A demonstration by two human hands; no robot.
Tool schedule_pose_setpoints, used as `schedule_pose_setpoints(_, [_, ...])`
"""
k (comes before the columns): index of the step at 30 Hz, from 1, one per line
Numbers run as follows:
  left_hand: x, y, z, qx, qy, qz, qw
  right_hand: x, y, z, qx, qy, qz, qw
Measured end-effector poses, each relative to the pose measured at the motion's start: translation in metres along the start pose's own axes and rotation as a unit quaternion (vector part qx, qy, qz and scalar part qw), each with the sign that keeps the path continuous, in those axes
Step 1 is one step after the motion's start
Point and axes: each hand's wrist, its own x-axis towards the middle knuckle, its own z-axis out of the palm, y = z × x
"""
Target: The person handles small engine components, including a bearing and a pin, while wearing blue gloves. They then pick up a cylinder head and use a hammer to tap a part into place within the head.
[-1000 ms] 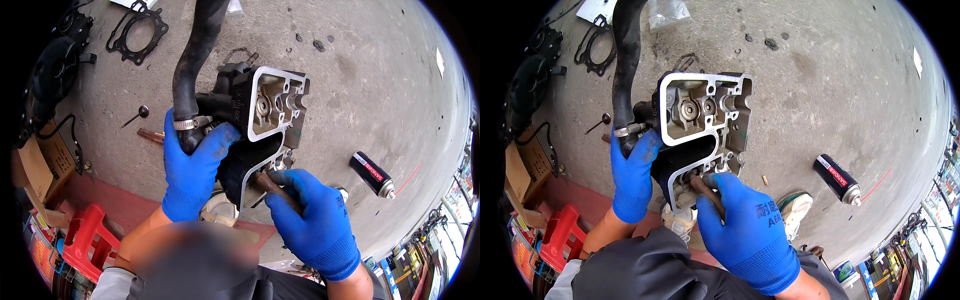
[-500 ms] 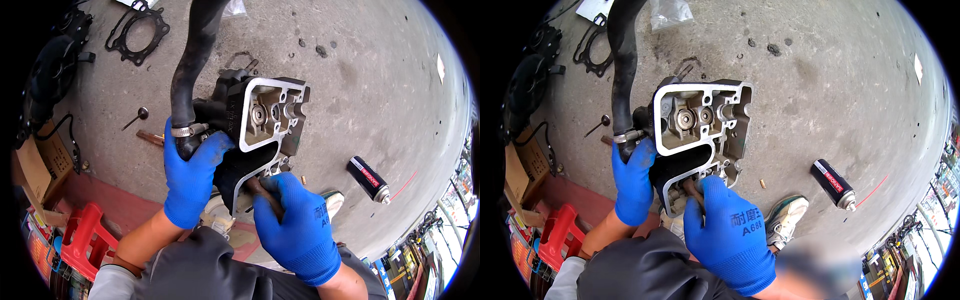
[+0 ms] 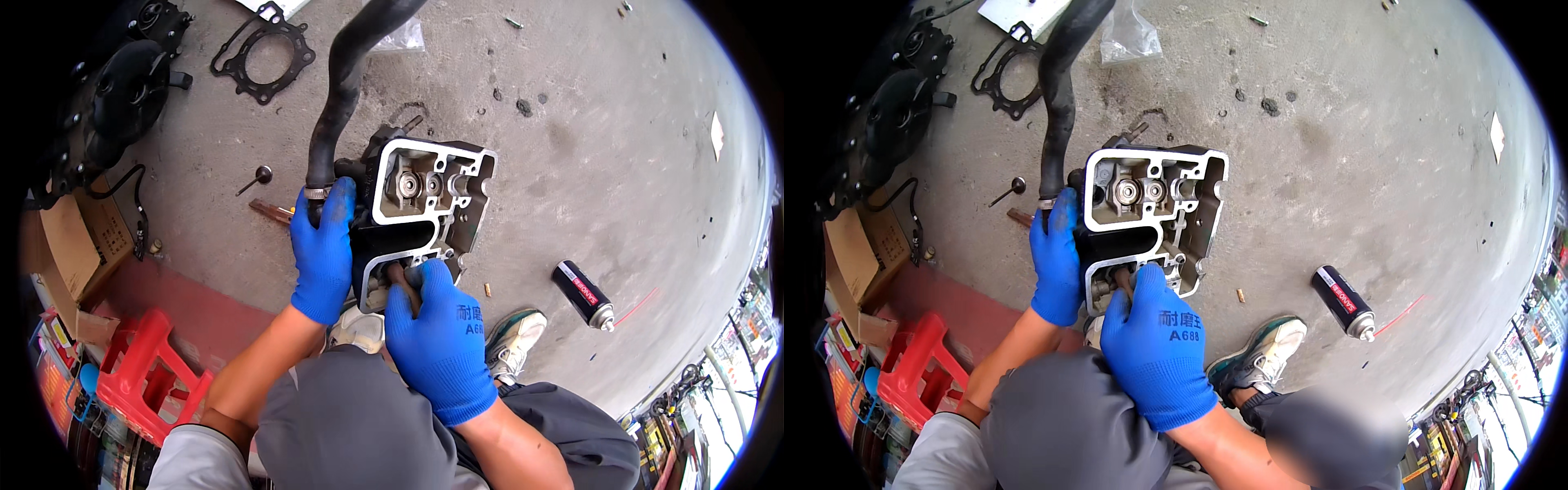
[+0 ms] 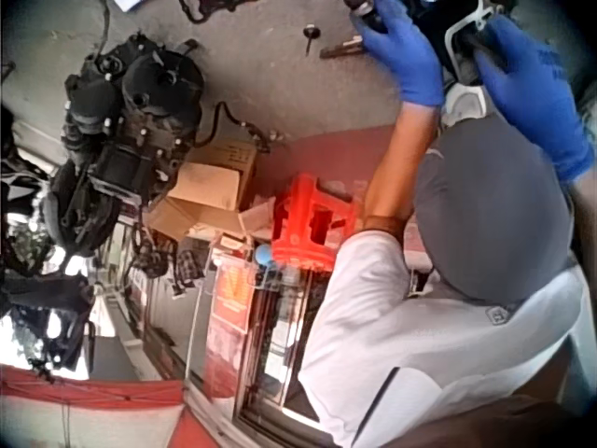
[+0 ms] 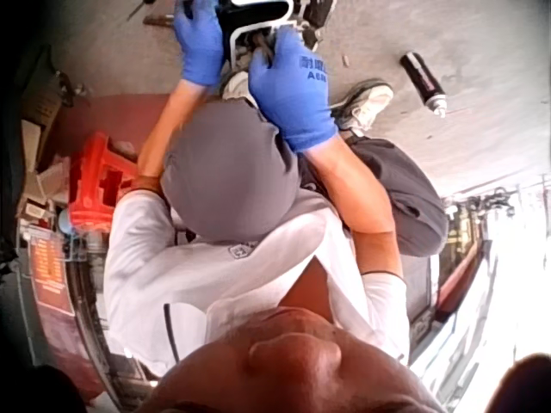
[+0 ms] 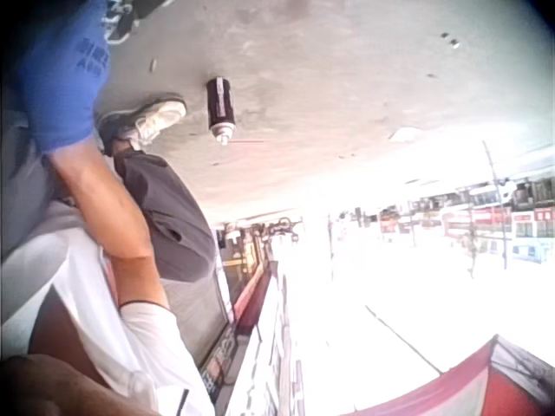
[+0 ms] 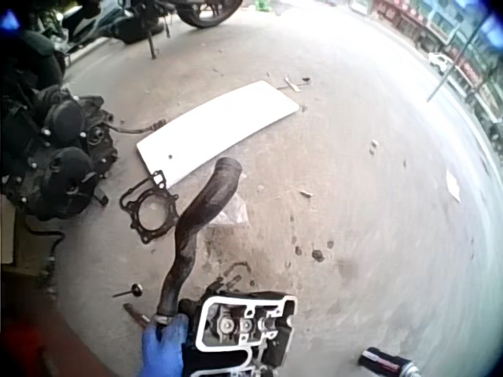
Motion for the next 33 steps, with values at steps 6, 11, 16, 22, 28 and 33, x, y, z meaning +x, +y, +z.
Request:
schedule_pose_setpoints(6, [0.003,-0.005,-0.004,-0.007,0.005,0.004,1.000,0.000,0.001,0.010,-0.015,0.028,-0.036,0.999])
schedule_pose_setpoints(11, [0.016,-0.008,-0.008,-0.031,-0.005,-0.007,0.999,0.011,0.001,0.021,-0.030,0.051,-0.061,0.996])
schedule_pose_setpoints(16, [0.015,-0.003,-0.008,-0.043,-0.012,-0.023,0.999,0.009,0.006,0.032,-0.076,0.064,-0.075,0.992])
schedule_pose_setpoints(22, [0.020,-0.004,-0.011,-0.054,-0.023,-0.028,0.998,0.018,0.006,0.037,-0.098,0.057,-0.035,0.993])
schedule_pose_setpoints(28, [0.023,-0.003,-0.015,-0.081,-0.029,-0.064,0.994,0.021,-0.004,0.038,-0.107,0.038,-0.025,0.993])
schedule_pose_setpoints(33, [0.037,-0.017,-0.022,-0.086,-0.038,-0.078,0.992,0.024,-0.006,0.046,-0.128,0.040,-0.030,0.990])
